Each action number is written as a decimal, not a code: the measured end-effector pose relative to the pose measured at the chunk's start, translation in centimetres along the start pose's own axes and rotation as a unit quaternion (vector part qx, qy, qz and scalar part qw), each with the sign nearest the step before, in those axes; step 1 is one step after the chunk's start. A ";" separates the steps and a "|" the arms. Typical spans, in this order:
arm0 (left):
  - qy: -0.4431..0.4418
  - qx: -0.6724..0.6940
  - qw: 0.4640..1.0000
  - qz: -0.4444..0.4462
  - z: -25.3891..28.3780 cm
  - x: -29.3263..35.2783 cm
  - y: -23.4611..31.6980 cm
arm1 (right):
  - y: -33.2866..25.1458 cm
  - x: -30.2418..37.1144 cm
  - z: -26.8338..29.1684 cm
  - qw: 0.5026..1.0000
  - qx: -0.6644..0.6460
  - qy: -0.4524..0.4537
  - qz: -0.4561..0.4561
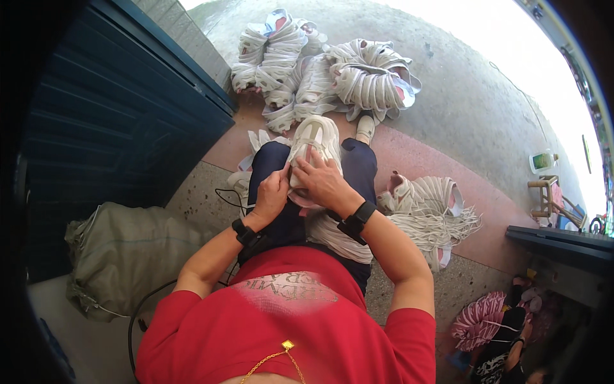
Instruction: Insert and pull laces or structural strings through shoe components.
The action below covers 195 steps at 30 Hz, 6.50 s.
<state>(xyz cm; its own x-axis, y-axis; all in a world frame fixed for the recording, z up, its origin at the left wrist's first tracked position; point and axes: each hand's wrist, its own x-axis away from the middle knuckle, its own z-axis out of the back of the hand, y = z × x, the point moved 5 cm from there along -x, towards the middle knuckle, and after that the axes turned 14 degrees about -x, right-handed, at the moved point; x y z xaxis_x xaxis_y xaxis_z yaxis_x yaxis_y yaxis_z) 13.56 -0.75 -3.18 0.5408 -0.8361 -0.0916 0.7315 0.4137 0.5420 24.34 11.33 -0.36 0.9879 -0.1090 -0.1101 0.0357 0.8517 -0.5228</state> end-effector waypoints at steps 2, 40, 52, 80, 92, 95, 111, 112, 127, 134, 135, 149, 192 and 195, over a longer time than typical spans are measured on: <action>0.016 -0.023 0.999 -0.022 -0.1 0.5 0.7 | -0.4 -0.4 0.5 1.000 0.005 -0.016 0.019; -0.376 0.000 0.885 -0.276 -2.8 -1.4 10.3 | 5.2 13.1 3.9 0.930 -0.281 0.052 -0.231; -0.364 -0.104 0.861 -0.339 -10.4 2.7 10.5 | 2.9 15.9 -0.4 0.942 -0.260 0.034 -0.210; -0.298 0.512 0.802 0.069 10.8 -11.4 1.7 | 12.7 11.0 8.9 0.805 -0.385 0.236 -0.384; -0.493 0.305 0.783 0.227 -1.7 -9.2 5.8 | 7.4 7.6 6.1 0.861 -0.391 0.140 -0.292; -0.487 0.398 0.752 0.197 -3.5 -7.4 7.0 | 2.4 4.3 5.2 0.895 -0.373 -0.042 -0.240; -0.456 0.089 0.881 -0.085 -1.9 -5.2 10.7 | 12.5 0.3 9.1 0.402 -0.835 0.308 -0.214; -0.493 0.118 0.862 -0.032 -2.0 -4.8 10.7 | 12.1 0.0 11.0 0.426 -0.820 0.316 -0.215; -0.323 0.137 0.928 -0.126 -1.1 -9.9 8.4 | 13.6 1.7 3.6 0.771 -0.531 0.187 -0.296; -0.198 0.032 0.974 -0.104 -0.9 -13.2 3.9 | 9.7 -0.2 1.9 0.941 -0.202 0.150 -0.226; -0.192 0.013 0.973 -0.124 -1.2 -12.9 3.9 | 9.5 -0.5 2.0 0.947 -0.182 0.141 -0.223; -0.175 0.022 0.971 -0.159 -1.5 -12.5 3.1 | 8.5 -2.7 1.8 0.970 -0.105 0.094 -0.197; 0.205 -0.386 0.840 0.322 56.4 -2.6 -25.7 | 11.6 62.5 23.7 0.302 -0.643 0.692 -0.125; 0.254 -0.301 0.820 0.415 57.8 5.9 -29.6 | 12.6 66.3 36.0 0.292 -0.638 0.711 0.048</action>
<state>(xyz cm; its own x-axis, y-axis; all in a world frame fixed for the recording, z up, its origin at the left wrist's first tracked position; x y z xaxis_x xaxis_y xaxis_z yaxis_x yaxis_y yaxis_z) -28.92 -38.72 28.57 0.9477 0.0192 -0.3186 0.0127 0.9951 0.0977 95.73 33.32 16.19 -0.1174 -0.9913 0.0589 -0.9635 0.0993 -0.2488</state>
